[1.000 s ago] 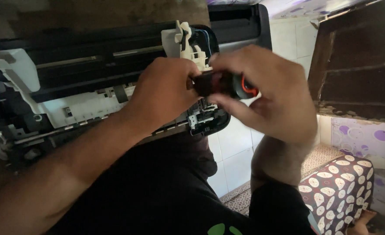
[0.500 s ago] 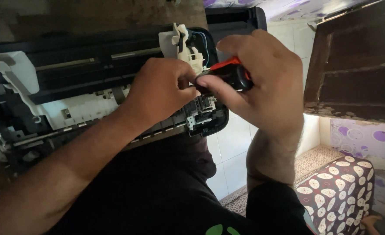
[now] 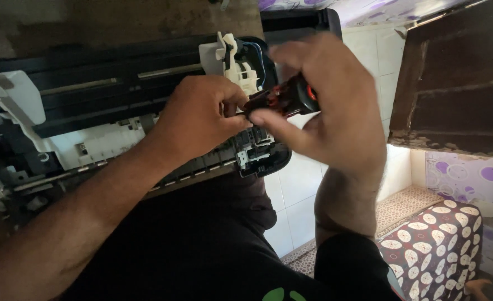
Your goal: Disassembling and cleaning the internal components of a printer using a screwdriver and a brush.
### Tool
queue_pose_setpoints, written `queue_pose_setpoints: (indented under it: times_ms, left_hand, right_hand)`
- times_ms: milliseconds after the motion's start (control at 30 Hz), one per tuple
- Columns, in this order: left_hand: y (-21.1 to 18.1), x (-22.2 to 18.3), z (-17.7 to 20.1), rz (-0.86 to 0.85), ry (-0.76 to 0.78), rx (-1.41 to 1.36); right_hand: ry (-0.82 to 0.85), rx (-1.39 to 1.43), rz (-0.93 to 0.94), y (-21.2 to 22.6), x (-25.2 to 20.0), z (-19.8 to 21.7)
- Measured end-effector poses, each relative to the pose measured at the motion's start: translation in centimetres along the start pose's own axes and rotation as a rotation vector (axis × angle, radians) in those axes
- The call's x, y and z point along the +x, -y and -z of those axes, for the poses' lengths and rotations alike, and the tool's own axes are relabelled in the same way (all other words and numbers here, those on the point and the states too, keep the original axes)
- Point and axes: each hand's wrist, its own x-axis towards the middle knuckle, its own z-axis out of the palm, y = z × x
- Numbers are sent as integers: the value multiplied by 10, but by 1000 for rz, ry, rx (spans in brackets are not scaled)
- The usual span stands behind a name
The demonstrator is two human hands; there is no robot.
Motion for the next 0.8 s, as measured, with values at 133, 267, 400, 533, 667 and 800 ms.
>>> queue_pose_setpoints:
  times_ms: [133, 267, 400, 533, 667, 800]
  left_hand:
    - [1, 4, 3, 10, 9, -41]
    - [0, 4, 3, 29, 16, -54]
    - [-2, 3, -2, 110, 21, 25]
    - [2, 0, -3, 55, 10, 73]
    - [0, 0, 2, 22, 46, 33]
    - [8, 3, 4, -51, 19, -51]
  right_hand:
    - [103, 255, 122, -9, -2, 5]
    - [70, 227, -25, 0, -2, 9]
    - [6, -14, -97, 6, -5, 1]
    - [105, 214, 19, -4, -4, 1]
    - [21, 152, 68, -10, -7, -3]
    - [24, 23, -25, -14, -10, -11]
